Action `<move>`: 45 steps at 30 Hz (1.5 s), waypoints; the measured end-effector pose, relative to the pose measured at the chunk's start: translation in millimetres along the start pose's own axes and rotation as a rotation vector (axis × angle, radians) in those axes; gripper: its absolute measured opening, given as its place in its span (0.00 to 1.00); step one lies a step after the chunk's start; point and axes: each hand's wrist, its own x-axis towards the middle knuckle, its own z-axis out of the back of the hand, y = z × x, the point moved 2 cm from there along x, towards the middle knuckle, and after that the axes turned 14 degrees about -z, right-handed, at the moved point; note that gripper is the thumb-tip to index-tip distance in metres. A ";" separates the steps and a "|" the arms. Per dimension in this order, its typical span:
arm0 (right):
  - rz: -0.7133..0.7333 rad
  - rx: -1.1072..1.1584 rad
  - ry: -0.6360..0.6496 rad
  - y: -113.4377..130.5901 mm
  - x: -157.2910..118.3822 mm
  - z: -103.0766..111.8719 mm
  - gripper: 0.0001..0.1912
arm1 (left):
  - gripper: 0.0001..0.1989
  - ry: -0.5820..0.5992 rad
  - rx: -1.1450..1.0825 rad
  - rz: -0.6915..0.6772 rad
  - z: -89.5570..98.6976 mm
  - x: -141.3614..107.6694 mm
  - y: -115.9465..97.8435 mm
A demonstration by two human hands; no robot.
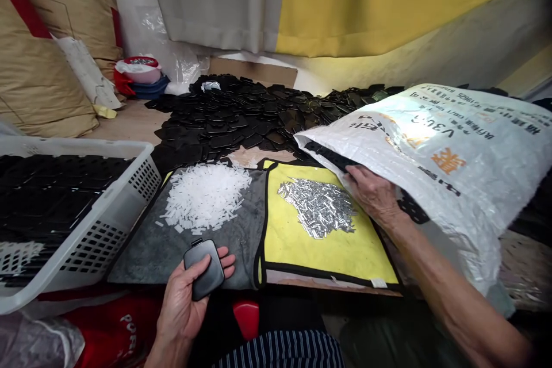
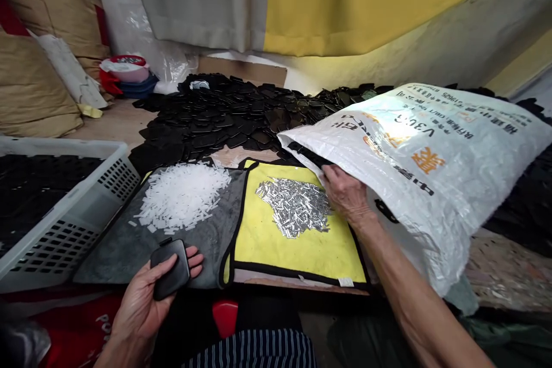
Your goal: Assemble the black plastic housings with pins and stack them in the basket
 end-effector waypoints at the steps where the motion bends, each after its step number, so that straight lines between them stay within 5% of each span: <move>1: 0.001 0.115 0.047 18.6 -6.3 4.1 0.17 | 0.11 0.009 0.018 0.007 -2.3 -2.2 -1.6; 4: -0.235 0.740 0.288 78.0 -31.0 14.4 0.16 | 0.10 0.108 0.027 0.027 -15.4 -11.4 -7.0; 7: -0.521 1.322 0.769 130.0 -56.9 13.8 0.14 | 0.08 0.236 -0.024 0.048 -31.9 -19.6 -9.4; 11: -0.679 1.520 1.057 161.7 -71.6 6.2 0.14 | 0.09 0.286 -0.079 0.064 -43.3 -20.1 -6.0; 24: -0.314 1.165 1.166 193.3 -78.2 -1.4 0.17 | 0.19 0.228 -0.005 -0.057 -47.9 -5.8 1.2; 31: -0.012 0.903 1.584 177.3 -69.3 1.6 0.06 | 0.17 0.423 0.046 -0.024 -38.9 -1.1 -3.5; 34: -0.196 1.014 1.616 176.1 -81.9 4.1 0.07 | 0.13 0.390 -0.028 -0.039 -36.5 -3.4 -0.7; 40: -0.795 1.429 1.401 192.6 -134.2 5.4 0.17 | 0.10 0.270 -0.248 -0.021 -30.8 -15.7 5.7; 45: -0.862 1.386 1.284 206.2 -149.9 3.8 0.20 | 0.09 0.269 -0.194 -0.045 -29.5 -21.9 4.9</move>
